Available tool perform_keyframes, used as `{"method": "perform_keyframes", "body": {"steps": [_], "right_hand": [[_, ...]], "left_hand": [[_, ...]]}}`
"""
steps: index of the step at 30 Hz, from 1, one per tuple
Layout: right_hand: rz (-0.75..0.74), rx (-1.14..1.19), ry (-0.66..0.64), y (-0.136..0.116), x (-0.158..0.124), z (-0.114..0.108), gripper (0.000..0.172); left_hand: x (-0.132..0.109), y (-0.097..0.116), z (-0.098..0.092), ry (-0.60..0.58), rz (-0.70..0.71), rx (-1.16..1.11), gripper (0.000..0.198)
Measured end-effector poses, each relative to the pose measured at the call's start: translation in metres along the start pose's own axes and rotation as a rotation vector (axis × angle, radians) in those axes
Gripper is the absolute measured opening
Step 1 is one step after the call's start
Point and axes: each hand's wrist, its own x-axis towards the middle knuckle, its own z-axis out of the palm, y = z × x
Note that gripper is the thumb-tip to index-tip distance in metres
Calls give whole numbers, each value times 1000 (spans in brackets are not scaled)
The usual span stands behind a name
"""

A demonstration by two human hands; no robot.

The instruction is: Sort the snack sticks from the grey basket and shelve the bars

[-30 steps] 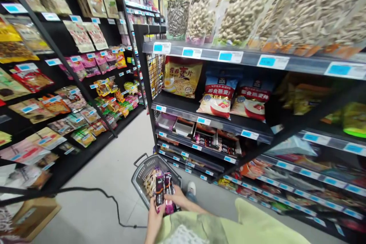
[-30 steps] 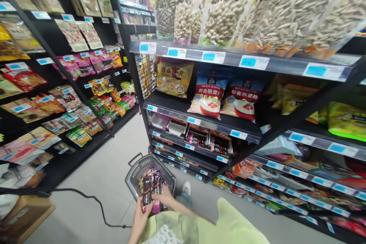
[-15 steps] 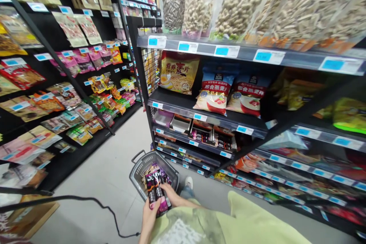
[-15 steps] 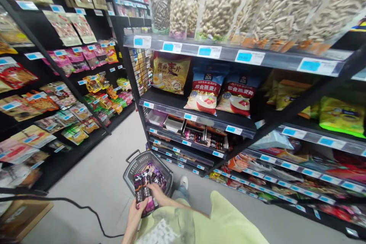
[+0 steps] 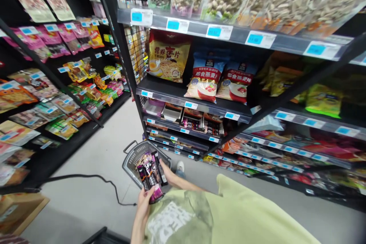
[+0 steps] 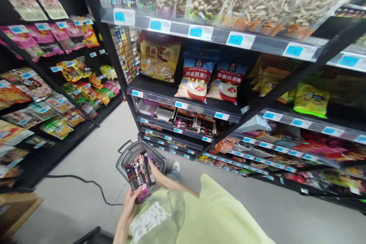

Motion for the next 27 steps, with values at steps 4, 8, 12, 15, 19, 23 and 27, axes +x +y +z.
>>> {"method": "perform_keyframes", "body": {"steps": [4,8,12,15,19,23,27], "right_hand": [[-88,245,-52,-24,11,-29,34],[-184,374,2,-41,29,-54,25],[-222,421,44,-49,40,-67,48],[-241,437,74,-48,43,-69,60],[-246,417,147,-42,49,-70,57],[-258,384,199,-38,55,-72,51],[-256,385,184,-40,54,-74,48]], "left_hand": [[-3,0,0,10,36,7,62],[0,-6,-1,14,35,26,62],[7,-14,-3,23,16,-72,66],[10,-16,-3,22,15,-114,65],[11,-18,-5,16,18,-135,66],[11,-19,-9,28,20,-165,67],[9,-18,-10,38,22,-170,68]]}}
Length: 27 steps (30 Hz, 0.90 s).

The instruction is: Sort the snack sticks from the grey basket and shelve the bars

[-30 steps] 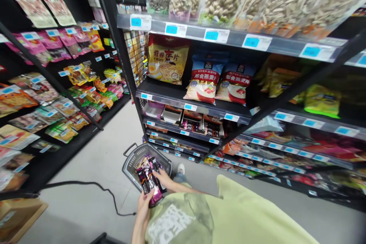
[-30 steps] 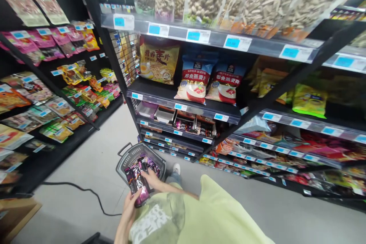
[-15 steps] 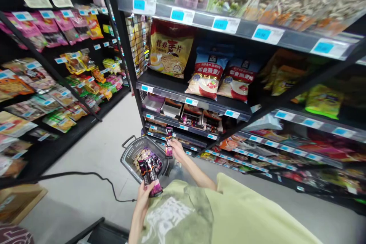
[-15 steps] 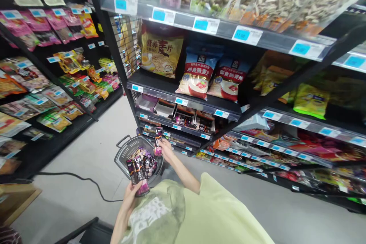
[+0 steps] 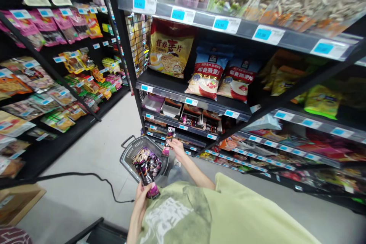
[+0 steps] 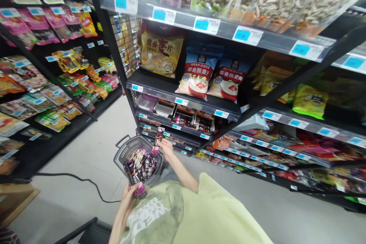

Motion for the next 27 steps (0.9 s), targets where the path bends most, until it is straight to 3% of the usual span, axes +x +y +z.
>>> {"method": "perform_keyframes", "body": {"steps": [5,10,19,27], "right_hand": [[20,60,-14,-4,-2,1,43],[74,145,92,-3,7,-7,30],[133,222,358,-4,24,-40,29],[22,276,550,-43,55,-86,10]], "left_hand": [[-3,3,4,17,-12,4,73],[-4,7,7,35,-3,8,75],[0,2,8,51,-23,48,68],[10,-12,11,69,-45,32,62]]}}
